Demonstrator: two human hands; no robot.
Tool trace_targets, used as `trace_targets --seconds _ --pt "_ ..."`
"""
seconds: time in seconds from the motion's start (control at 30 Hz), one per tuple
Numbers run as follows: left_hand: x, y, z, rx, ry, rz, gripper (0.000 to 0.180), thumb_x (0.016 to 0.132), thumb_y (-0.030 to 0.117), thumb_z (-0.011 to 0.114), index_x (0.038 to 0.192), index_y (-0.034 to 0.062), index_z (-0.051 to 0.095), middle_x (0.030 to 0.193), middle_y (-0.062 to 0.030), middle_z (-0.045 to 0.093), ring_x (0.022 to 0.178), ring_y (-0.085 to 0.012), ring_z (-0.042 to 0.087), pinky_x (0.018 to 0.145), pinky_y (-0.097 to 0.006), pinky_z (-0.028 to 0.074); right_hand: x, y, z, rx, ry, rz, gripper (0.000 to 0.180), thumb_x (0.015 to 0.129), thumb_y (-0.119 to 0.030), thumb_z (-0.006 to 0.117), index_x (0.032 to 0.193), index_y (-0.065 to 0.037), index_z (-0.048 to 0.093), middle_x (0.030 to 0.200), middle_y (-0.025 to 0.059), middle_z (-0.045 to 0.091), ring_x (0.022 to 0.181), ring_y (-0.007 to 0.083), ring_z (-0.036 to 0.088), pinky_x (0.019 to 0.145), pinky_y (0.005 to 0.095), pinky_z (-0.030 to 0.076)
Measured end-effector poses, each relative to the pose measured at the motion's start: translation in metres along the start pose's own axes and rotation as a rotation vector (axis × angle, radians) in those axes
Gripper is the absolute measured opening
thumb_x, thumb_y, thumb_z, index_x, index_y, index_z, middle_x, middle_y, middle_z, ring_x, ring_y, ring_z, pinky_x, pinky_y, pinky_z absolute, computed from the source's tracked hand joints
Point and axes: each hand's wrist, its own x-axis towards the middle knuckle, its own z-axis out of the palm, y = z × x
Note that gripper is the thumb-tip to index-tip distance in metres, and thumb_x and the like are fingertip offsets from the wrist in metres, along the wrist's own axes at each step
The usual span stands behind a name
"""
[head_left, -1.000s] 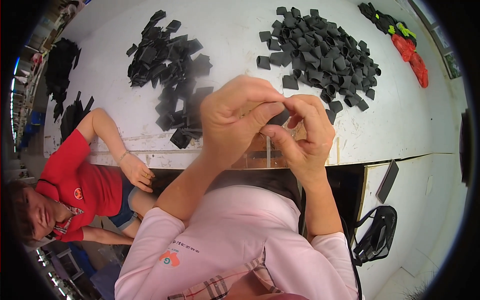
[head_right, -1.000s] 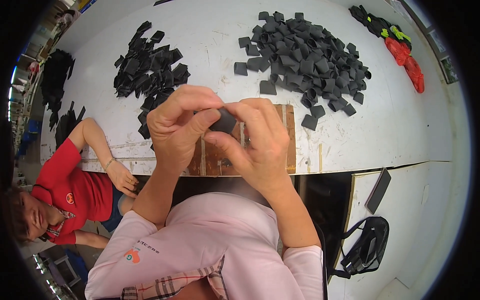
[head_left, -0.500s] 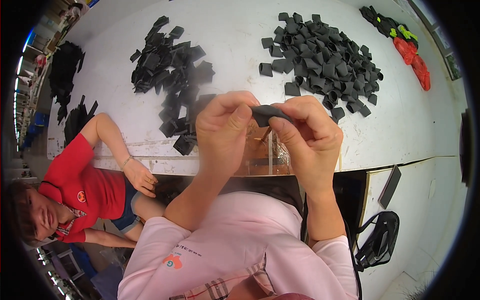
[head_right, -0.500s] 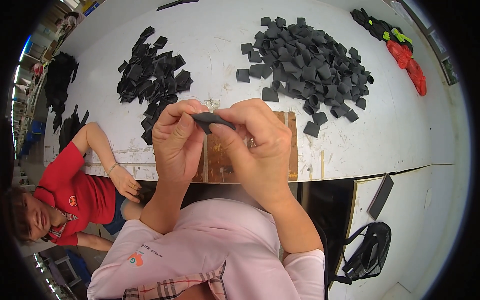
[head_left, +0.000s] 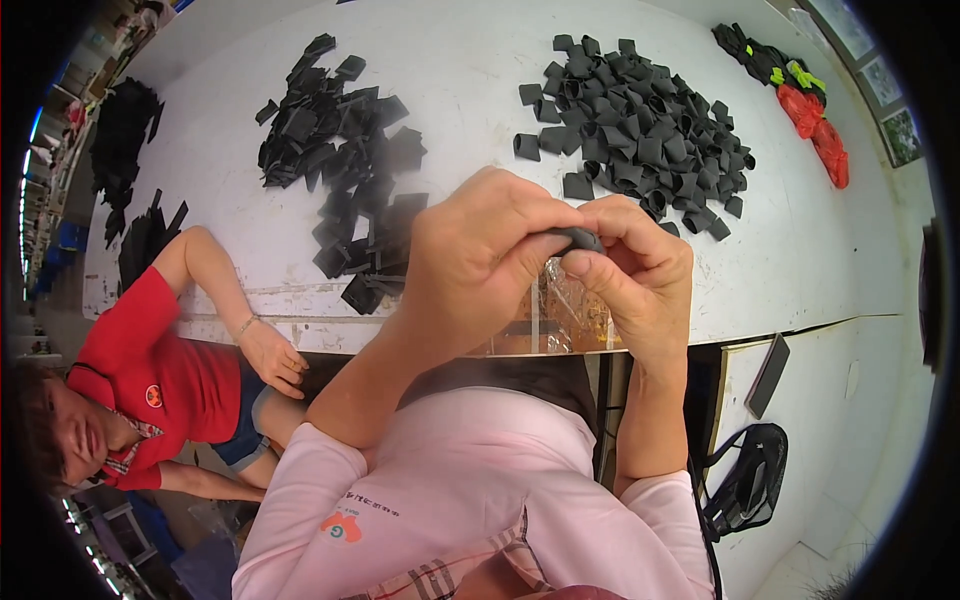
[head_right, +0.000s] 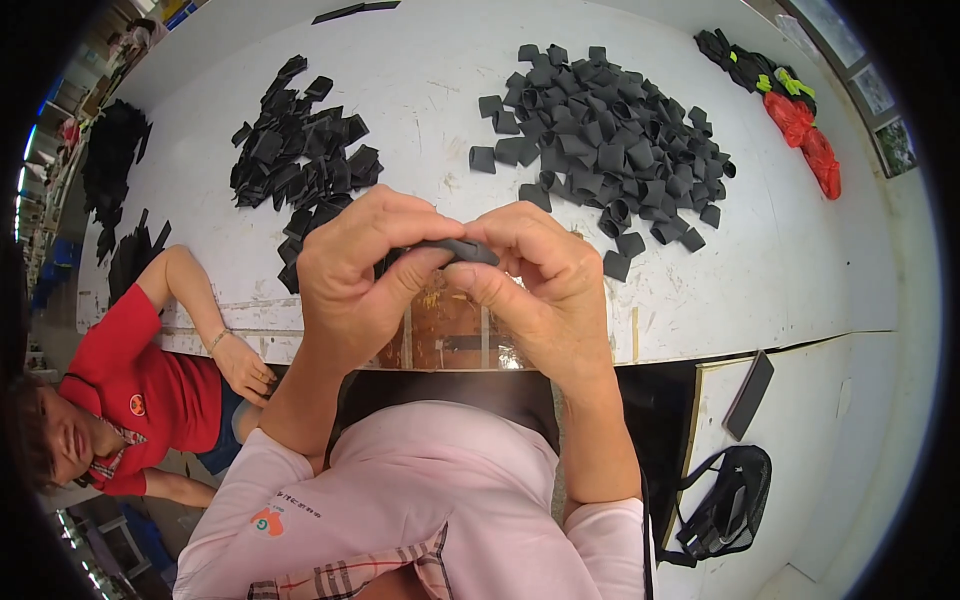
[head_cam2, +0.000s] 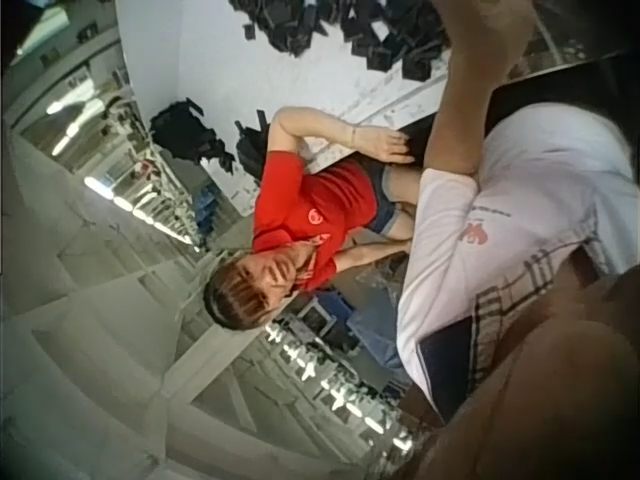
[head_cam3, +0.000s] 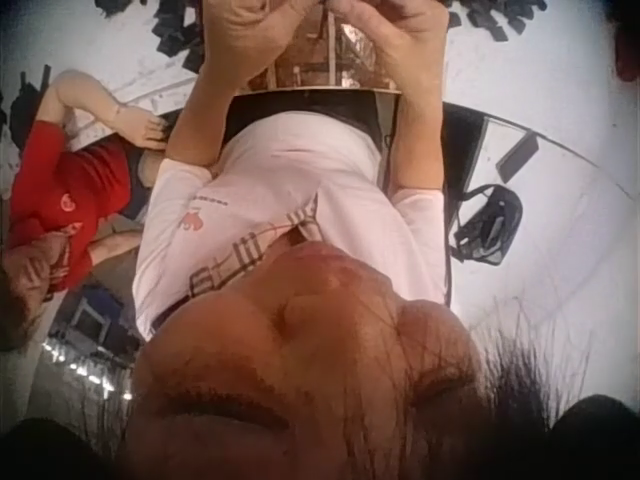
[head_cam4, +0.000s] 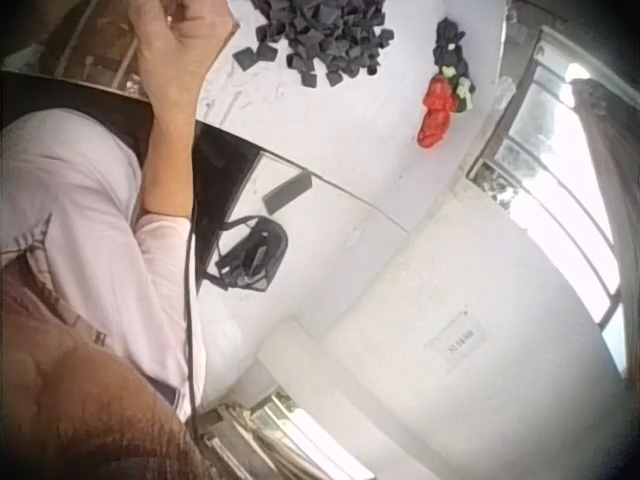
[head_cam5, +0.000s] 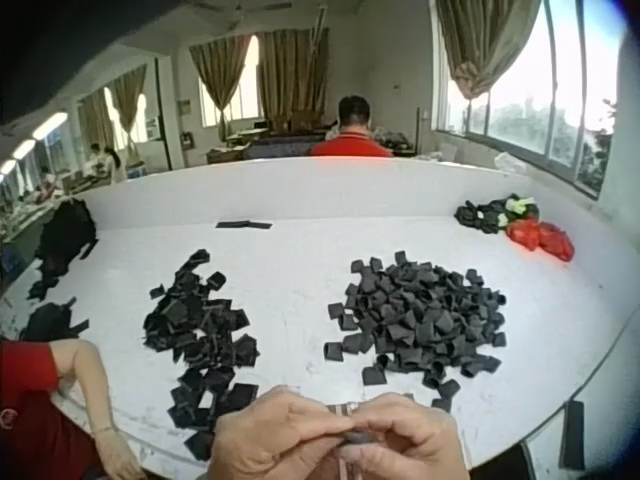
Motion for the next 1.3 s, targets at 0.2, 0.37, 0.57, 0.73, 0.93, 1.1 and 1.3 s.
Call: trace_targets --seconds 0.2,0.37,0.57,0.73,0.93,1.1,1.3 --pt "-0.019 -0.022 -0.006 -0.291 0.085 -0.171 0.016 0.073 -0.010 0.059 0.087 -0.0019 0.063 0.078 -0.0058 0.058 0.071 -0.0097 0.055 0.064 -0.021 0.044 0.002 0.002 0.012 -0.411 -0.004 -0.178 0.013 0.068 -0.003 0.066 0.081 -0.003 0.064 0.069 0.0073 0.058 0.054 0.0129 0.051 0.047 0.0231 0.040" --pt "-0.016 -0.031 -0.002 -0.488 0.112 -0.208 0.012 0.075 -0.007 0.057 0.086 -0.0032 0.062 0.080 -0.0060 0.059 0.075 -0.0094 0.055 0.066 -0.020 0.045 0.001 -0.011 0.016 -0.521 0.007 -0.118 0.012 0.068 -0.004 0.065 0.080 -0.002 0.064 0.068 0.0064 0.057 0.053 0.0130 0.052 0.047 0.0236 0.040" --pt "-0.013 -0.031 0.002 -0.650 0.120 -0.228 0.012 0.077 -0.005 0.057 0.089 -0.0033 0.060 0.084 -0.0074 0.060 0.076 -0.0103 0.057 0.069 -0.022 0.046 0.001 -0.014 0.010 -0.537 0.034 -0.189 0.011 0.070 -0.003 0.064 0.080 -0.001 0.063 0.069 0.0070 0.057 0.054 0.0145 0.053 0.047 0.0243 0.040" --pt "-0.017 -0.030 -0.001 -0.629 0.110 -0.204 0.012 0.078 -0.005 0.056 0.089 -0.0034 0.060 0.084 -0.0074 0.060 0.078 -0.0115 0.057 0.070 -0.023 0.047 -0.004 0.012 0.018 -0.621 0.119 -0.341 0.013 0.070 0.000 0.062 0.083 -0.001 0.062 0.072 0.0083 0.058 0.056 0.0166 0.053 0.049 0.0255 0.042" --pt "-0.008 -0.018 -0.006 -0.456 -0.027 -0.149 0.012 0.077 -0.005 0.056 0.088 -0.0029 0.061 0.084 -0.0066 0.058 0.078 -0.0108 0.054 0.067 -0.020 0.044 -0.010 0.018 0.020 -0.611 0.228 -0.483 0.016 0.070 0.000 0.063 0.086 0.001 0.062 0.072 0.0086 0.057 0.060 0.0152 0.052 0.054 0.0240 0.042" --pt "0.000 -0.008 -0.011 -0.157 -0.104 -0.086 0.012 0.076 -0.006 0.057 0.086 -0.0029 0.062 0.081 -0.0080 0.057 0.073 -0.0113 0.054 0.065 -0.020 0.044 -0.006 -0.008 0.012 -0.307 0.066 -0.117 0.017 0.067 -0.001 0.065 0.084 0.001 0.062 0.071 0.0068 0.057 0.058 0.0110 0.052 0.051 0.0218 0.040" --pt "-0.012 -0.028 -0.007 -0.431 0.025 -0.203 0.012 0.076 -0.007 0.055 0.085 -0.0025 0.062 0.080 -0.0050 0.058 0.072 -0.0092 0.055 0.065 -0.020 0.044 -0.001 -0.010 0.018 -0.606 0.050 -0.258 0.008 0.070 0.000 0.063 0.078 -0.001 0.062 0.069 0.0073 0.057 0.054 0.0148 0.054 0.046 0.0236 0.041"
